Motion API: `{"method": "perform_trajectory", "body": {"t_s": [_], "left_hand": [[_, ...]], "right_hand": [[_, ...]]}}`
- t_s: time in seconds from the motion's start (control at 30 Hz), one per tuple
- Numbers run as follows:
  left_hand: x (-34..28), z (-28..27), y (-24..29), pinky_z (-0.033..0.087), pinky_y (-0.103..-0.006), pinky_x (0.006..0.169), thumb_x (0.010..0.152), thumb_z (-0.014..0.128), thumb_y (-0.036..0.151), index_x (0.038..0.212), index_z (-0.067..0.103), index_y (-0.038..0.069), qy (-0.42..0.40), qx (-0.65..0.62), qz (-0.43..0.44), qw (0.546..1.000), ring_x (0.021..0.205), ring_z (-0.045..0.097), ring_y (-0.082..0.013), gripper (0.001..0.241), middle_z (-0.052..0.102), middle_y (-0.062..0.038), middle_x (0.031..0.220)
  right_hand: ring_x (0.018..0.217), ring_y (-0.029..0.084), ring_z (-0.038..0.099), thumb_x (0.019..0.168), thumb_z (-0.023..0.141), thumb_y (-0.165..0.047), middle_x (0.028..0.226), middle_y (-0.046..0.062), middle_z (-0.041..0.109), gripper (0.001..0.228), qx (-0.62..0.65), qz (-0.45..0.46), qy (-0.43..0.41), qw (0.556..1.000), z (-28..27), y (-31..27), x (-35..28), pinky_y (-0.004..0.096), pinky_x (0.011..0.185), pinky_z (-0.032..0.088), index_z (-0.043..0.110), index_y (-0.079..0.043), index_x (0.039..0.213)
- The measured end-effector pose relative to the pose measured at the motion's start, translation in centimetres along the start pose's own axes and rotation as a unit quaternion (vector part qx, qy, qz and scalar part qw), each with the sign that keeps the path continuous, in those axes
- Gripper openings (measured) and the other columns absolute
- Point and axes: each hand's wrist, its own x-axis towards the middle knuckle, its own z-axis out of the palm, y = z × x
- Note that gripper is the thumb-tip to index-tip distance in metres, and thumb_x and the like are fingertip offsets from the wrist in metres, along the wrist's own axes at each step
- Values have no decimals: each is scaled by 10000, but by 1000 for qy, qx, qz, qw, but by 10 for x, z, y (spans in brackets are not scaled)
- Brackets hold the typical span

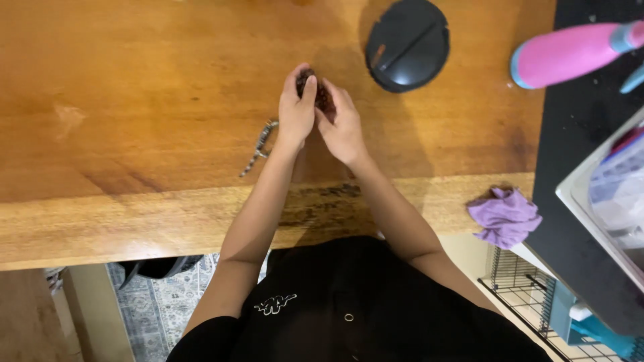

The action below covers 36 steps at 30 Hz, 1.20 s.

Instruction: Arranging religious icons like a crucifix and statue, then handling prayer beads on a wooden desk.

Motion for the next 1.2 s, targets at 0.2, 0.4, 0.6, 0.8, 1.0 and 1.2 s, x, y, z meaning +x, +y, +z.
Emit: {"method": "perform_trajectory", "body": {"t_s": [0.2,0.4,0.6,0.8,1.0,1.2], "left_hand": [[65,-26,-23,491,-357,1081,993,588,168,1405,500,-32,-19,84,71,994,1258,628,-331,466,616,-222,1383],[109,-39,-24,456,-365,1149,1010,547,119,1491,404,-35,-35,81,68,994,1377,563,-357,525,533,-253,1497],[122,-43,-16,477,-367,1152,1017,529,55,1480,440,-18,-12,93,125,988,1377,581,-354,476,555,-225,1493],[119,-51,-9,479,-375,1198,1008,487,-63,1517,408,20,6,110,173,979,1428,564,-343,522,516,-189,1547],[110,-65,0,399,-377,1292,925,441,-189,1567,368,78,-8,106,179,978,1523,471,-306,700,447,-130,1624],[106,-71,0,329,-412,1328,869,476,-231,1555,401,87,11,152,192,969,1570,363,-337,760,425,-144,1631]], "right_hand": [[1167,258,645,959,642,22,1329,153,578,499,77,-9,-1,997,40,13,55,311,991,556,492,-22,1433],[1138,212,668,980,600,45,1307,152,642,450,129,-16,17,991,60,8,102,295,988,560,501,-2,1417],[1084,205,690,983,613,57,1270,142,643,453,103,-24,38,994,67,-7,120,288,949,590,513,-22,1417],[980,211,736,936,687,21,1202,143,688,403,-45,-58,90,993,68,-10,126,280,861,622,588,9,1326],[842,157,664,936,704,38,1116,114,652,406,-88,-57,87,991,70,-4,126,246,746,598,591,12,1325],[793,164,598,947,716,-22,1107,101,583,382,-133,-88,110,981,74,-2,124,255,686,551,606,-4,1313]]}}
